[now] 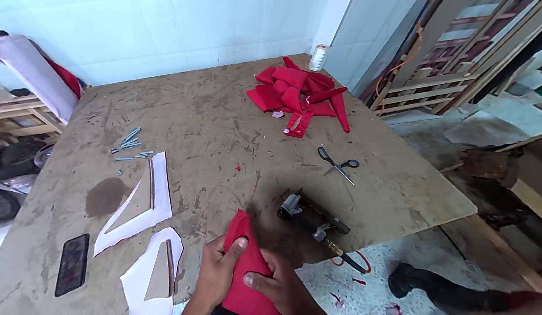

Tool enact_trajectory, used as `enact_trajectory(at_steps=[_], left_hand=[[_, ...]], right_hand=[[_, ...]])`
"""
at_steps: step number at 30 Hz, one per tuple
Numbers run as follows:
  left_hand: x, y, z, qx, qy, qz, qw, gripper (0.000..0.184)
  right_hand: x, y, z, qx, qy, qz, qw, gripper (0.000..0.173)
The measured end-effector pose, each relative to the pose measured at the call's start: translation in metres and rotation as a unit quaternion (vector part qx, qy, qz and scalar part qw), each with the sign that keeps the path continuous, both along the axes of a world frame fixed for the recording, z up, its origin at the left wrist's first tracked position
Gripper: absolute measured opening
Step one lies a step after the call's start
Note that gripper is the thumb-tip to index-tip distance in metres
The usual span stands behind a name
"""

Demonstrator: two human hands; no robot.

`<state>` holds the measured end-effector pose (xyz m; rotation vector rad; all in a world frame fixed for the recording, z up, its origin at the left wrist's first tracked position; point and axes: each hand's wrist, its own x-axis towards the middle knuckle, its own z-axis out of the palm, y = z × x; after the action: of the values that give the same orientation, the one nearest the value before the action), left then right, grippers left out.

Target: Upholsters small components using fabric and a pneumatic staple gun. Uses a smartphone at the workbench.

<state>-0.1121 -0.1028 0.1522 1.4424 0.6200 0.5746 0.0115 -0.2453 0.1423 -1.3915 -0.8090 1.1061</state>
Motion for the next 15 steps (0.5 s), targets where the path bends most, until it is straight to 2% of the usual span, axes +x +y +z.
enact_trajectory(at_steps=[5,7,11,15], left_hand=[[-0.004,-0.004,-0.014,-0.023,-0.051,0.031,0.998,0.041],[-0.002,-0.002,-0.021,-0.062,-0.049,0.020,0.997,0.045],[0.002,-0.003,-0.017,-0.233,-0.037,-0.016,0.972,0.047],[0.009,-0.007,-0.024,-0.301,-0.036,-0.027,0.952,0.046]], right_hand=[[-0.007,-0.008,-0.006,0.044,0.005,-0.024,0.999,0.033],[-0.009,-0.008,-0.007,0.056,0.022,-0.036,0.998,0.030],[-0.014,-0.005,-0.013,0.069,0.060,-0.036,0.995,0.036],[-0.013,0.001,-0.016,0.014,0.003,-0.057,0.998,0.049]])
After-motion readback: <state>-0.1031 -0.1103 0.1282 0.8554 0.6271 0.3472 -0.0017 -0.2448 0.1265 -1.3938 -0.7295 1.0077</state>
